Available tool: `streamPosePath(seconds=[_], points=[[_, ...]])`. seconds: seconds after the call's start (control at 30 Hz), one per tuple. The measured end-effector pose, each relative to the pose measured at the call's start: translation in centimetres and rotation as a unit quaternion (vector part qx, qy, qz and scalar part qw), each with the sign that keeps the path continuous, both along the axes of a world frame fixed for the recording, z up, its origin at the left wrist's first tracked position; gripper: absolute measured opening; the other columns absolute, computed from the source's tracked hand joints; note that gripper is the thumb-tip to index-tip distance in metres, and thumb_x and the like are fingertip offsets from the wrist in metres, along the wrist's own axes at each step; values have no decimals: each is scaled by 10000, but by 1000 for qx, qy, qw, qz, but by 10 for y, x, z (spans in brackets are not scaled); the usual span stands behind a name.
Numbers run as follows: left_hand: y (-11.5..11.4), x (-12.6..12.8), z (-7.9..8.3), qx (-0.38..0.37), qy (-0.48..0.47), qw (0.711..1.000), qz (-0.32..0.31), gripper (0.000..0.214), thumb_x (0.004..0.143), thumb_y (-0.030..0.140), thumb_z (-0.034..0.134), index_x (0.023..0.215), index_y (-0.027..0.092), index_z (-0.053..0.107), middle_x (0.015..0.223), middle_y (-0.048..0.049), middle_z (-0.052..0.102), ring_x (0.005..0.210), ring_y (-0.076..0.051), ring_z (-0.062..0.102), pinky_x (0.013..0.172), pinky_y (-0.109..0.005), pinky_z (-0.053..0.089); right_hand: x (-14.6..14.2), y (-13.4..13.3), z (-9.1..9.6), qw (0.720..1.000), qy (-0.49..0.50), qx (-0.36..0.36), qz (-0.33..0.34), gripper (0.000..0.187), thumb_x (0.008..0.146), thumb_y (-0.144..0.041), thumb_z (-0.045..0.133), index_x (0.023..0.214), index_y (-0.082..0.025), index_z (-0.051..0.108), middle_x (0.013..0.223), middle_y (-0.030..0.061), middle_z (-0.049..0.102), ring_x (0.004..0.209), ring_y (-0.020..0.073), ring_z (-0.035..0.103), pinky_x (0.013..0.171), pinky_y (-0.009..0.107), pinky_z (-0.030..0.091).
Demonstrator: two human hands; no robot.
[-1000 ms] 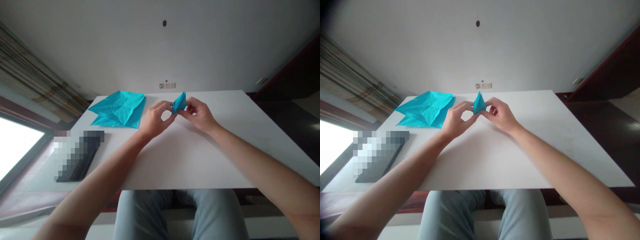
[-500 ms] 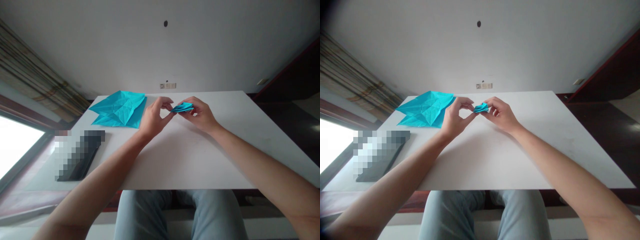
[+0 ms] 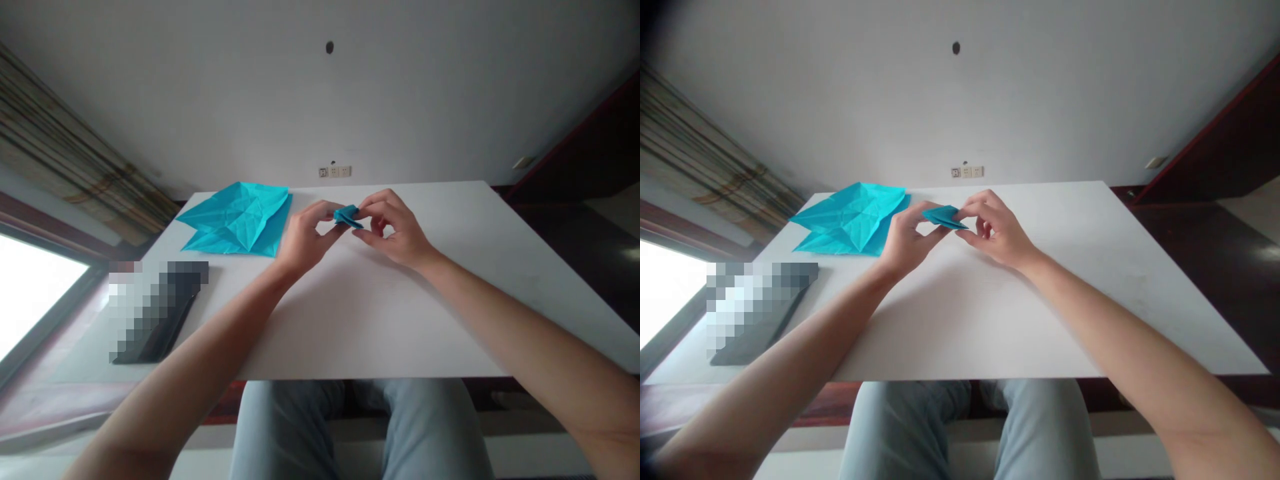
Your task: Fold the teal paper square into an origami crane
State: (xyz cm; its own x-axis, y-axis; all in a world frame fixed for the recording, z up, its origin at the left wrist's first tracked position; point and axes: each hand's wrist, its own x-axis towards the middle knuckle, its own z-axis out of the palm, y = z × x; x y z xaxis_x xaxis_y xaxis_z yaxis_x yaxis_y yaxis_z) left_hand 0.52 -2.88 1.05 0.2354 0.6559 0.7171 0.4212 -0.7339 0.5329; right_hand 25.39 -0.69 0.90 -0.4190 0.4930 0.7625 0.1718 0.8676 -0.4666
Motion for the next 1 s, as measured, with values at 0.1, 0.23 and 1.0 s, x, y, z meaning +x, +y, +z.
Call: streamPosePath(seconds=[0.1, 0.23, 1.0], points=[[1, -2, -2, 5, 14, 1000, 8, 124, 1085, 335, 864, 1177, 254, 880, 1120, -61, 903, 1003, -238, 861, 901, -361, 676, 0, -2, 0, 1000, -13, 13, 11, 309, 1045, -259, 873, 1331, -359, 814, 1277, 43, 714, 736, 122, 603, 577, 294, 582], [4, -4, -4, 7, 22, 1000, 11, 129, 1090, 377, 865, 1134, 261, 899, 1099, -69, 907, 972, -254, 865, 856, -374, 682, -1, -3, 2, 1000, -8, 27, 7, 329, 1059, -244, 856, 1359, -364, 793, 1242, 39, 716, 713, 115, 590, 566, 288, 569], [0, -1, 1, -84, -24, 995, -51, 347, 1127, 576, 790, 1125, 235, 854, 1038, -59, 894, 969, -222, 857, 931, -349, 670, -6, -3, 6, 988, 52, -141, -28, 458, 969, -719, 913, 978, -281, 780, 836, -13, 690, 655, 146, 538, 582, 326, 453]])
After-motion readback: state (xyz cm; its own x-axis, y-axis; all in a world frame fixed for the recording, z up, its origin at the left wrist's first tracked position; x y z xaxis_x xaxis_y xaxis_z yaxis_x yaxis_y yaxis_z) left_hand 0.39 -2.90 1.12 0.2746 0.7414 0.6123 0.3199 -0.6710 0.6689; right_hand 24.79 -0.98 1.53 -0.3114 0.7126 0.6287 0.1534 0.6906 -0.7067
